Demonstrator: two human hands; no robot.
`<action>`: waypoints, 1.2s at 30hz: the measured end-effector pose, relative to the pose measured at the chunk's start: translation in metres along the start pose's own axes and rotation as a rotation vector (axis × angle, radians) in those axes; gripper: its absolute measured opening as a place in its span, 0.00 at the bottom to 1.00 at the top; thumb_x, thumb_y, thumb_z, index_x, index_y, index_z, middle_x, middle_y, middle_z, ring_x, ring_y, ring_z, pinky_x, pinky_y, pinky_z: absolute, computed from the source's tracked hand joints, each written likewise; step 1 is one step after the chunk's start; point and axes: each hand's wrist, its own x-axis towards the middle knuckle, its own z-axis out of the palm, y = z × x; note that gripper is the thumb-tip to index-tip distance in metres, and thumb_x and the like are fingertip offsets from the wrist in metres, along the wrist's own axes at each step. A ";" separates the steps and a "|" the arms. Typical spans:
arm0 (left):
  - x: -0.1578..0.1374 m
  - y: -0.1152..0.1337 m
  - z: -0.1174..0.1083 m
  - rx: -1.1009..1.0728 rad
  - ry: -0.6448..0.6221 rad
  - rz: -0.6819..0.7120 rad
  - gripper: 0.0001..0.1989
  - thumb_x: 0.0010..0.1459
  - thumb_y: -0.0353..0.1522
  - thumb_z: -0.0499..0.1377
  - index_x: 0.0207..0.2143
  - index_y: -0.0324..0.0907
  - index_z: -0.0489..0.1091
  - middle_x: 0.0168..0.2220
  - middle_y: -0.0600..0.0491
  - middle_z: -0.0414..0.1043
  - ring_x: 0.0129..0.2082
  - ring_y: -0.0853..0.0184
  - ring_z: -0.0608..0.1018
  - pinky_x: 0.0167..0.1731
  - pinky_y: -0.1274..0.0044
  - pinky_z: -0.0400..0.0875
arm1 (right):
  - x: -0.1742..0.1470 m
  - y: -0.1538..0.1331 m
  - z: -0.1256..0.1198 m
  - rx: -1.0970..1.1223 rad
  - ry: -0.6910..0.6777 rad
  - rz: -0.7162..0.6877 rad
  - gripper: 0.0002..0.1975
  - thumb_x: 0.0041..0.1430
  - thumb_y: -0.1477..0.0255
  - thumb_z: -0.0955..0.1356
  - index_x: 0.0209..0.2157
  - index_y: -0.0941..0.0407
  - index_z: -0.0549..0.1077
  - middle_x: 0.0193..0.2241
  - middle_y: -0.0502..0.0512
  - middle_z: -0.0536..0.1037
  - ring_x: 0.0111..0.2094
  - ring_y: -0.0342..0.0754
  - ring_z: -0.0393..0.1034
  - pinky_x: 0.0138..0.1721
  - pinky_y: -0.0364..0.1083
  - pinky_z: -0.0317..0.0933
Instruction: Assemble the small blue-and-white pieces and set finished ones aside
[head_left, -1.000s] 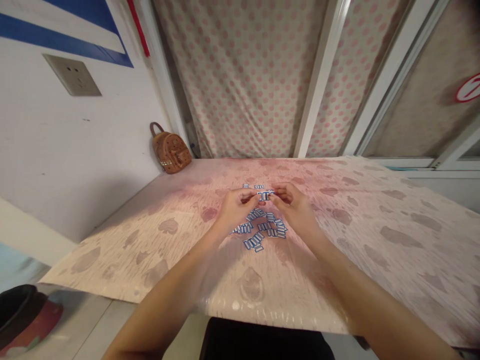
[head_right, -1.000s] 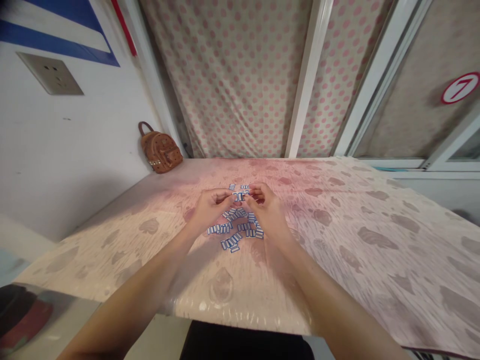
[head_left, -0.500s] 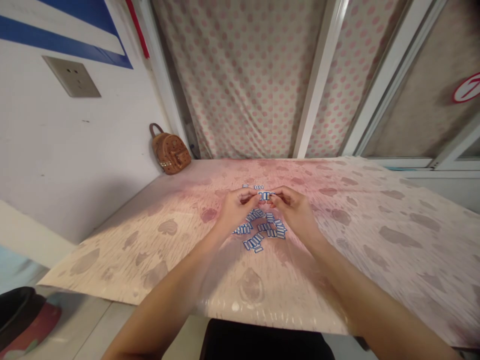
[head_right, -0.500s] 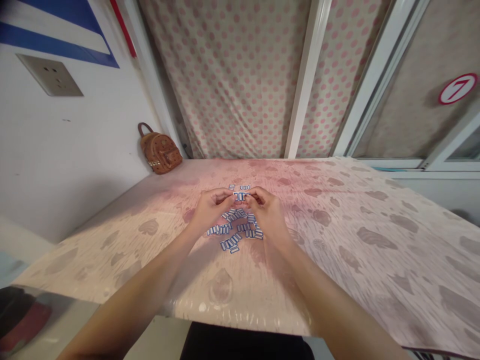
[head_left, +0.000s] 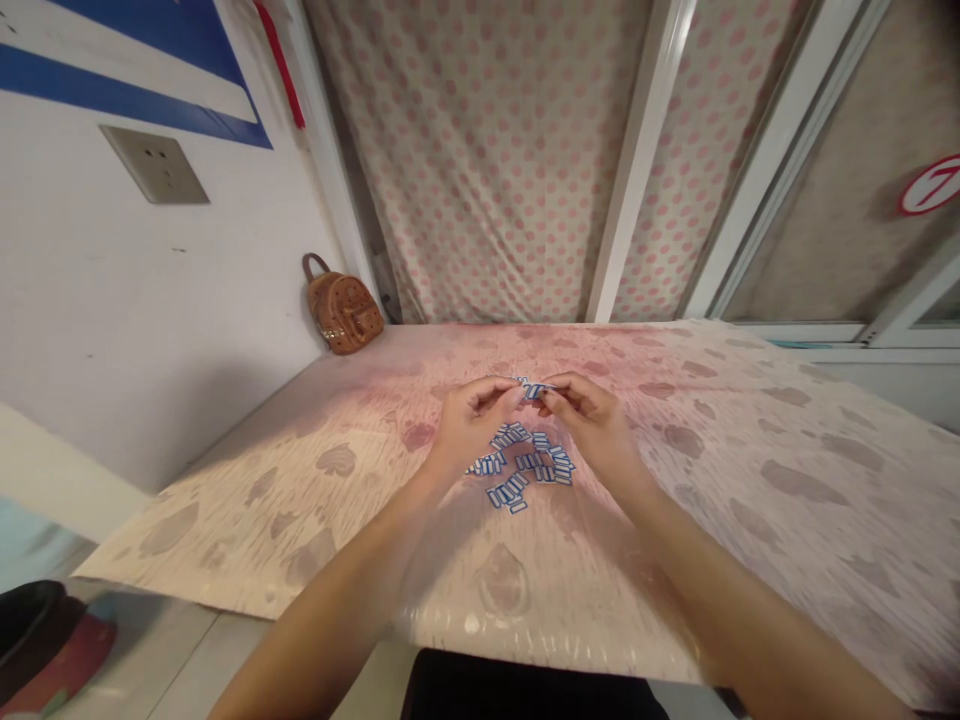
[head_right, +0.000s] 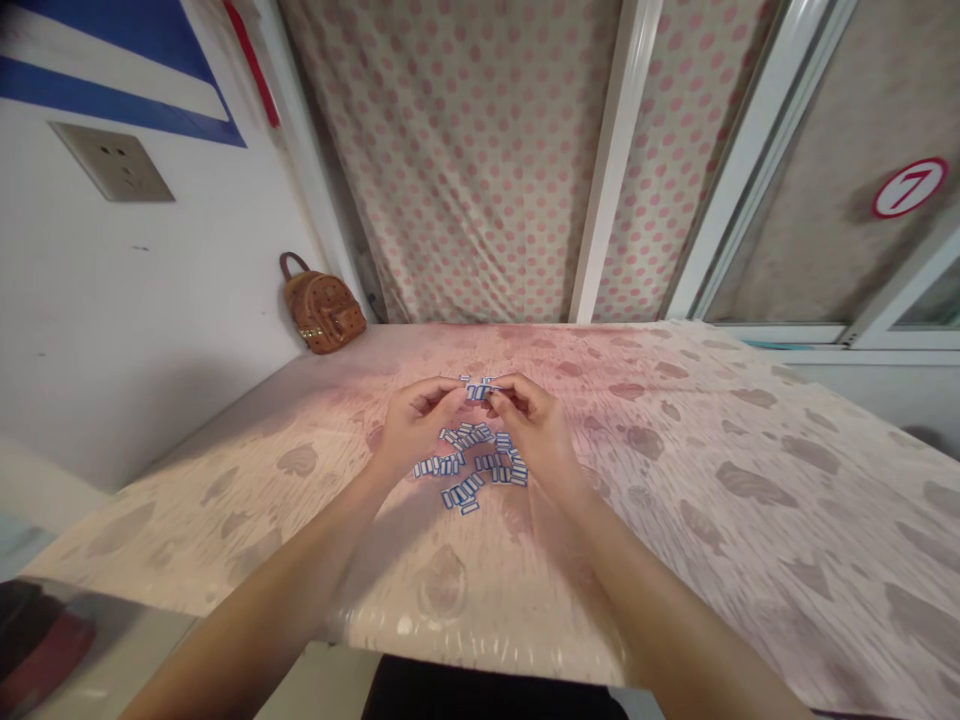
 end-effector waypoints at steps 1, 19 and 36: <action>0.001 0.000 0.000 -0.046 -0.008 -0.027 0.14 0.58 0.41 0.61 0.37 0.39 0.77 0.35 0.50 0.79 0.33 0.68 0.80 0.34 0.78 0.76 | 0.001 0.001 -0.001 0.069 -0.030 0.044 0.06 0.58 0.67 0.70 0.33 0.55 0.75 0.28 0.49 0.75 0.29 0.43 0.69 0.35 0.44 0.63; 0.001 0.018 -0.001 -0.376 -0.207 -0.154 0.14 0.50 0.36 0.68 0.37 0.37 0.74 0.30 0.51 0.76 0.30 0.70 0.78 0.34 0.76 0.73 | 0.001 0.004 -0.010 0.576 -0.320 0.368 0.04 0.56 0.69 0.73 0.34 0.54 0.77 0.28 0.48 0.75 0.30 0.38 0.67 0.35 0.40 0.61; 0.002 0.015 0.000 -0.518 -0.220 -0.278 0.12 0.49 0.37 0.69 0.27 0.38 0.73 0.25 0.55 0.74 0.26 0.74 0.76 0.33 0.78 0.72 | 0.001 0.003 -0.014 0.621 -0.362 0.446 0.05 0.55 0.69 0.74 0.34 0.54 0.76 0.29 0.49 0.74 0.30 0.39 0.67 0.36 0.39 0.64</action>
